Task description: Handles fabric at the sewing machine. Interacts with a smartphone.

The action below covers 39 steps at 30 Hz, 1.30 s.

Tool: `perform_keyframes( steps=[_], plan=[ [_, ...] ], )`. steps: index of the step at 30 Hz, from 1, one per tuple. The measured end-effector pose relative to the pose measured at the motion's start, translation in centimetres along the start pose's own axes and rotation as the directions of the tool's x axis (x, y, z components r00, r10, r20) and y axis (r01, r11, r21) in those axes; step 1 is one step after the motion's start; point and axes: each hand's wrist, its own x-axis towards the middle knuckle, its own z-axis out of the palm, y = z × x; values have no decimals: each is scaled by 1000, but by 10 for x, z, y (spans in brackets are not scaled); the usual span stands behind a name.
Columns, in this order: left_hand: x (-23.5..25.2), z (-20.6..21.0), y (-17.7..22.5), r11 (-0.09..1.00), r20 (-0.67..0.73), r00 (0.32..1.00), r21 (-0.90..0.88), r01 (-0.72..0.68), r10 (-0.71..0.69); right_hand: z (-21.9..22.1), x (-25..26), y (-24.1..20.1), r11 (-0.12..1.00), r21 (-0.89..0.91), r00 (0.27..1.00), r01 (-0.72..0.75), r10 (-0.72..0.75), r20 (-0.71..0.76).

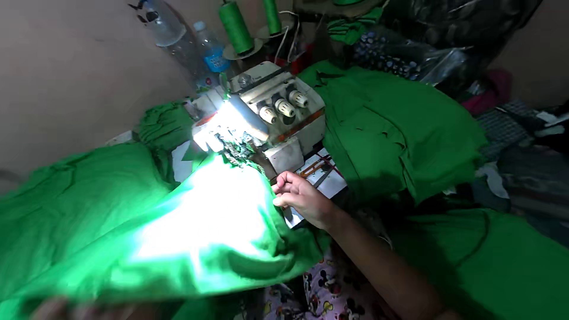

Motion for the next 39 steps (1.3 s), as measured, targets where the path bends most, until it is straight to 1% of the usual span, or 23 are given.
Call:
perform_keyframes(
  steps=[1, 2, 3, 5, 6, 8, 10, 11, 13, 15, 17, 19, 20, 22, 24, 25, 26, 29, 31, 33, 35, 37, 39],
  plan=[
    [4, 6, -9, 998, -63, 996, -4, 63, -63, 2, -1, 3, 999, 2, 999, 32, -32, 9],
    [-4, 18, -24, 984, -177, 969, -22, 174, -175, 4, -3, 7, 997, -25, 997, 71, -71, 7],
    [-15, 27, -43, 959, -284, 921, 10, 282, -268, 5, -4, 11, 991, -72, 994, 109, -109, -3],
    [-34, 31, -71, 873, -396, 852, 202, 444, -342, 8, -10, 26, 968, -181, 981, 175, -187, -52],
    [-39, 29, -77, 849, -450, 834, 255, 462, -319, 10, -15, 35, 952, -230, 970, 202, -227, -89],
    [-44, 22, -77, 867, -487, 849, 311, 389, -206, 15, -25, 51, 908, -332, 930, 255, -324, -173],
    [-41, 14, -66, 869, -451, 886, 390, 305, -108, 22, -28, 59, 847, -449, 881, 283, -415, -228],
    [-39, 11, -62, 858, -435, 897, 431, 279, -73, 26, -27, 63, 819, -499, 863, 283, -445, -241],
    [-37, 5, -55, 826, -425, 905, 509, 241, -2, 31, -26, 68, 790, -543, 845, 286, -475, -246],
    [-34, 2, -49, 822, -461, 883, 535, 197, 88, 32, -24, 68, 800, -505, 832, 325, -496, -249],
    [-27, -1, -43, 834, -484, 865, 526, 164, 135, 32, -28, 60, 816, -449, 834, 365, -501, -233],
    [-19, -2, -39, 810, -483, 855, 568, 142, 188, 32, -33, 50, 849, -368, 854, 379, -474, -215],
    [-15, -3, -39, 794, -476, 853, 593, 133, 212, 32, -34, 45, 885, -287, 877, 367, -432, -210],
    [-8, -4, -42, 777, -482, 842, 616, 130, 242, 30, -33, 40, 949, -147, 929, 280, -306, -210],
    [-8, -3, -45, 772, -469, 847, 625, 118, 251, 26, -30, 41, 976, -110, 957, 185, -205, -205],
    [-8, -2, -46, 787, -462, 852, 608, 102, 246, 24, -30, 42, 977, -117, 961, 176, -197, -196],
    [-9, 0, -47, 808, -467, 853, 581, 100, 230, 22, -31, 43, 972, -125, 958, 200, -220, -185],
    [-11, 6, -45, 870, -513, 850, 467, 156, 123, 20, -35, 39, 960, -64, 951, 274, -280, -129],
    [-14, 7, -45, 896, -526, 847, 410, 172, 79, 15, -33, 35, 969, -31, 965, 247, -248, -89],
    [-16, 9, -45, 920, -528, 848, 357, 165, 53, 12, -27, 36, 977, -78, 974, 197, -204, -94],
    [-16, 10, -42, 946, -528, 849, 269, 180, -11, 11, -22, 38, 982, -103, 983, 156, -165, -85],
    [-15, 10, -38, 975, -503, 851, 65, 211, -151, 12, -19, 39, 989, -79, 990, 124, -129, -56],
    [-16, 11, -34, 950, -438, 845, -193, 244, -306, 11, -18, 39, 996, -19, 993, 87, -88, -74]
  ],
)
